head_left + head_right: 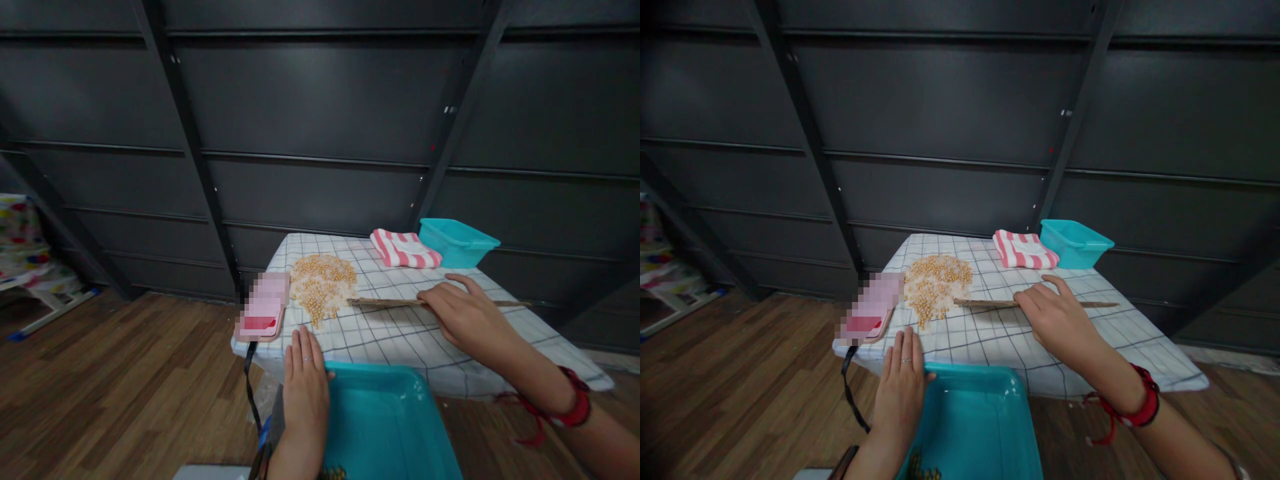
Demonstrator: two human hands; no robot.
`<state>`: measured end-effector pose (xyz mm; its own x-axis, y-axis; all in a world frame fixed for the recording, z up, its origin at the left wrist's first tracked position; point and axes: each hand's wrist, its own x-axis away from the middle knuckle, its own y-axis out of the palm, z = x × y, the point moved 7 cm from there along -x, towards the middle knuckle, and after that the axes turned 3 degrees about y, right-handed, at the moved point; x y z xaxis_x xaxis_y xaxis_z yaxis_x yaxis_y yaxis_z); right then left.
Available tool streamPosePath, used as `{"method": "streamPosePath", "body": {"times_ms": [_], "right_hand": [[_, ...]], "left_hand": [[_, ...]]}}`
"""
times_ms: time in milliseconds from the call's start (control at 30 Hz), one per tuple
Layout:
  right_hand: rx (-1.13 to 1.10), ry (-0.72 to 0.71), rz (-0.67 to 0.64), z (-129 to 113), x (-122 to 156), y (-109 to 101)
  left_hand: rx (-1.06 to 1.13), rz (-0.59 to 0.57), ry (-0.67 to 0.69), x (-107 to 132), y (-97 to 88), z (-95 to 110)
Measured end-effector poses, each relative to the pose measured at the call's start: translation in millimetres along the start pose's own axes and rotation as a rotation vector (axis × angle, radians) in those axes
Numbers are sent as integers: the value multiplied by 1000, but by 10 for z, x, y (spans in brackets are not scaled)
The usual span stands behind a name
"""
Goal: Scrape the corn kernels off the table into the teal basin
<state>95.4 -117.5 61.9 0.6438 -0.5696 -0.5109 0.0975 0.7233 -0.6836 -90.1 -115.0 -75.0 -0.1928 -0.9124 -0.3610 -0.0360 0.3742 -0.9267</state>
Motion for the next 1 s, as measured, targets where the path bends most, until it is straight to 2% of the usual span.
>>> {"method": "streamPosePath", "body": {"times_ms": [600, 1000], "right_hand": [[-34, -33, 61, -101, 78, -181], [-77, -25, 33, -74, 194, -245]], "left_hand": [[0, -8, 0, -10, -16, 8], [-44, 38, 11, -1, -32, 12]]}}
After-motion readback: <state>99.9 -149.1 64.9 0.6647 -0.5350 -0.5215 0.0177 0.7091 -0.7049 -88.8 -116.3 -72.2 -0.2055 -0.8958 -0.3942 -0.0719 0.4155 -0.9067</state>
